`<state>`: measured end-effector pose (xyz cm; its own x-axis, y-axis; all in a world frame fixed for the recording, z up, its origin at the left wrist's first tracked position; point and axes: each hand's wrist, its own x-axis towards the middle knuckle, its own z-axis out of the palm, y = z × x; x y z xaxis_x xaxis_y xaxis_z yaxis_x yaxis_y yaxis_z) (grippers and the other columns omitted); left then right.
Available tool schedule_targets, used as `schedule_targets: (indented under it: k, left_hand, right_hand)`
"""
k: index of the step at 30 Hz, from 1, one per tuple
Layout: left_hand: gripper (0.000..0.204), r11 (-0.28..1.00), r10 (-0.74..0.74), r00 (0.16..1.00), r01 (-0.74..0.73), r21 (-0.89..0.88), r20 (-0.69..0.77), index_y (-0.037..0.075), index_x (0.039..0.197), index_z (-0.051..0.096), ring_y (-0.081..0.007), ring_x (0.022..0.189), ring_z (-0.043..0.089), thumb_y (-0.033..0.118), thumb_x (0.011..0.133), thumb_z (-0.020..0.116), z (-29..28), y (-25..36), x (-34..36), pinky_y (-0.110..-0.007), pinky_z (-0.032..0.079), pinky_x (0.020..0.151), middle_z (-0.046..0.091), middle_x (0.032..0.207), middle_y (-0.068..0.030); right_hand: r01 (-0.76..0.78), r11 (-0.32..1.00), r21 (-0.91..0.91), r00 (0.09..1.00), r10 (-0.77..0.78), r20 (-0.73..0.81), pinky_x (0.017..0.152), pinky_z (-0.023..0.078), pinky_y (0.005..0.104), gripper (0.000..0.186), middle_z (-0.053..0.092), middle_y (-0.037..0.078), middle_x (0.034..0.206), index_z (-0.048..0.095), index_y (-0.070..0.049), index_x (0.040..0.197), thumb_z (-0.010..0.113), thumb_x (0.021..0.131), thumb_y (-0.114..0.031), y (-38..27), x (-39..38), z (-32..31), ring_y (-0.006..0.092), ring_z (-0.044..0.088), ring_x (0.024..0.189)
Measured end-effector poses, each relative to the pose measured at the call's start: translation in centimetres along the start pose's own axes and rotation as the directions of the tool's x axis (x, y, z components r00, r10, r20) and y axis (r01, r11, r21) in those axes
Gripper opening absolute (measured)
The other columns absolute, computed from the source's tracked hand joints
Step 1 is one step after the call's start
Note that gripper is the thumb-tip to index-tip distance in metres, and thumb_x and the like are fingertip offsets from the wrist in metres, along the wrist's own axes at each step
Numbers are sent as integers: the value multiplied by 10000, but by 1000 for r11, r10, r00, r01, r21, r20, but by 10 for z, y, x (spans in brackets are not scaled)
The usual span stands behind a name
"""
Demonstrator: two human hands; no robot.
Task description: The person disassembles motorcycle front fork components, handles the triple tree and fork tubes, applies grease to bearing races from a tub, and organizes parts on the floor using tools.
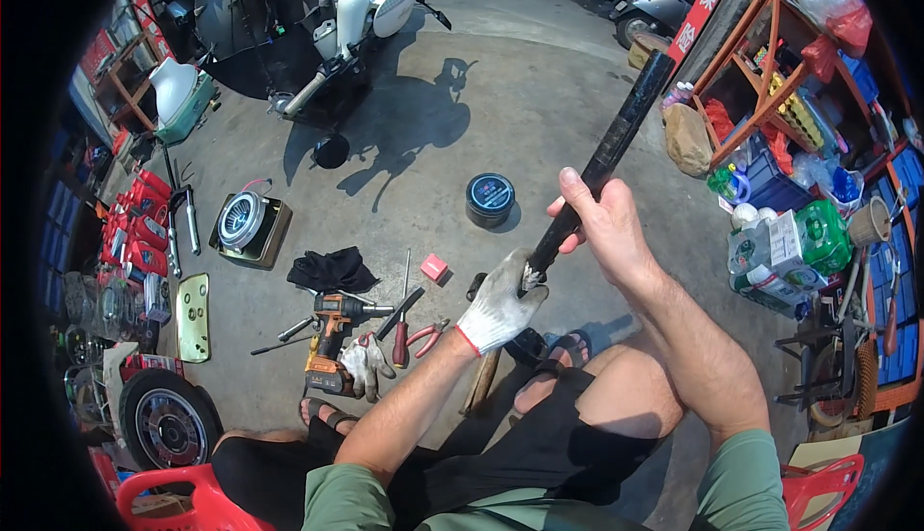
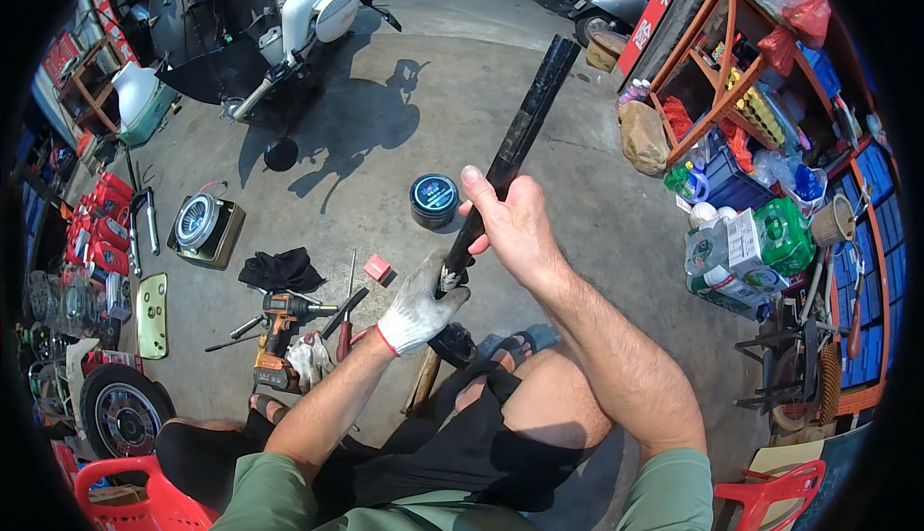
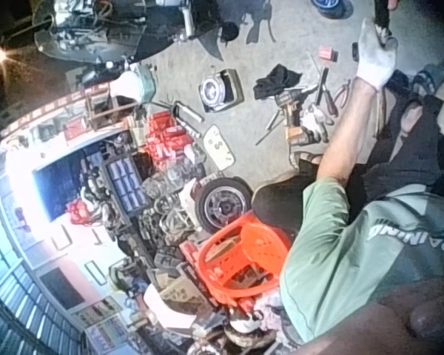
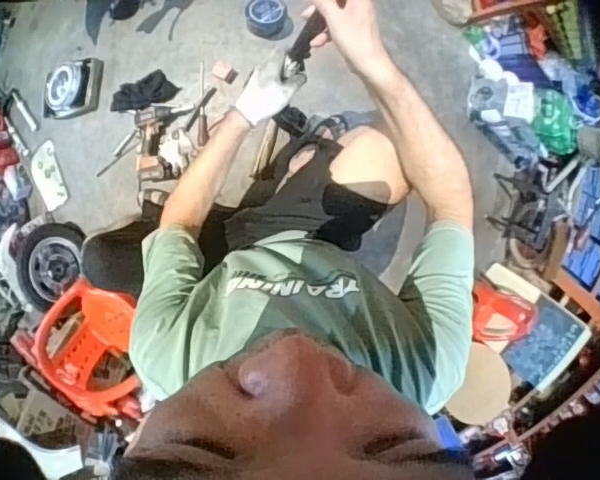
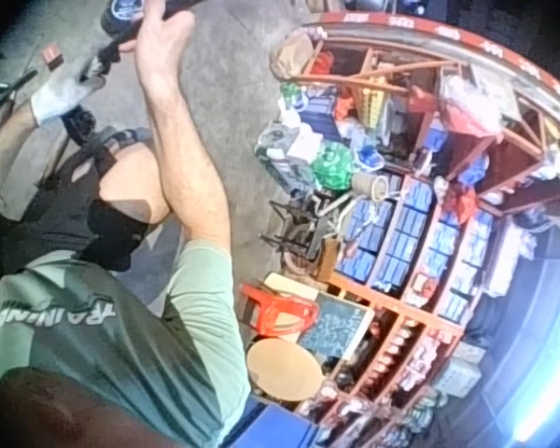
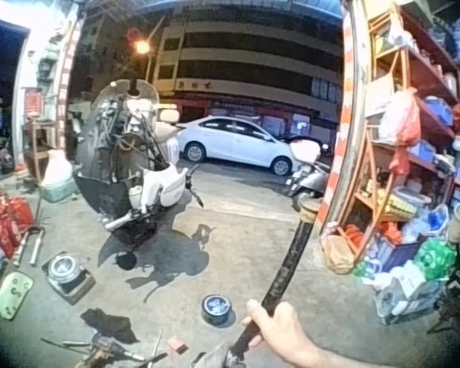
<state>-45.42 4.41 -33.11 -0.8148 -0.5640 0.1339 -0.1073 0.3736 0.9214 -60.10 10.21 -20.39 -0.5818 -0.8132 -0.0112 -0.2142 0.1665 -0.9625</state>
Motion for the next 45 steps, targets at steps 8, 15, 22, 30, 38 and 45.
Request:
schedule_targets:
  k: [8,15,22,30,38,45]
  left_hand:
    - [350,977,-170,985,166,-131,-21,1,1036,602,-345,673,654,334,929,628,-1,10,0,-442,471,605,620,705,-202]
    - [346,981,-5,1000,4,-193,-4,-24,1142,510,-454,869,628,231,924,595,6,-11,-19,-495,468,744,615,892,-284]
    - [235,981,169,976,-180,-68,-140,-1,1051,513,-441,851,597,102,859,601,24,-42,-20,-479,464,747,593,898,-239]
    - [372,986,-76,993,61,-158,-90,17,1133,542,-397,871,650,304,910,619,5,-21,-12,-465,485,761,633,881,-232]
    - [349,971,-157,987,159,-181,25,-10,1059,537,-457,828,634,318,946,572,2,-12,-8,-505,458,692,626,846,-275]
    - [404,982,-45,997,54,-180,56,21,1234,512,-366,910,663,183,883,630,6,-26,-7,-442,496,787,669,980,-185]
  right_hand:
    - [-51,998,47,999,52,-12,422,507,243,475,662,109,749,651,61,837,594,984,-387,5,2,8,141,610,517]
    - [-81,996,26,997,81,20,414,458,225,464,663,107,783,586,18,890,583,991,-435,8,-6,14,120,564,468]
    - [-77,997,2,997,77,4,430,486,237,447,659,119,792,611,52,885,578,998,-379,14,-4,20,133,572,483]
    - [-45,998,-36,999,45,21,483,556,254,532,664,148,847,625,101,922,595,983,-427,8,6,15,150,629,623]
    - [-58,998,-36,998,59,22,467,518,241,473,666,120,807,578,32,900,571,999,-431,6,6,20,139,619,573]
    - [-52,998,-36,999,52,16,467,511,249,464,667,121,812,574,22,898,570,997,-432,12,8,3,141,618,575]
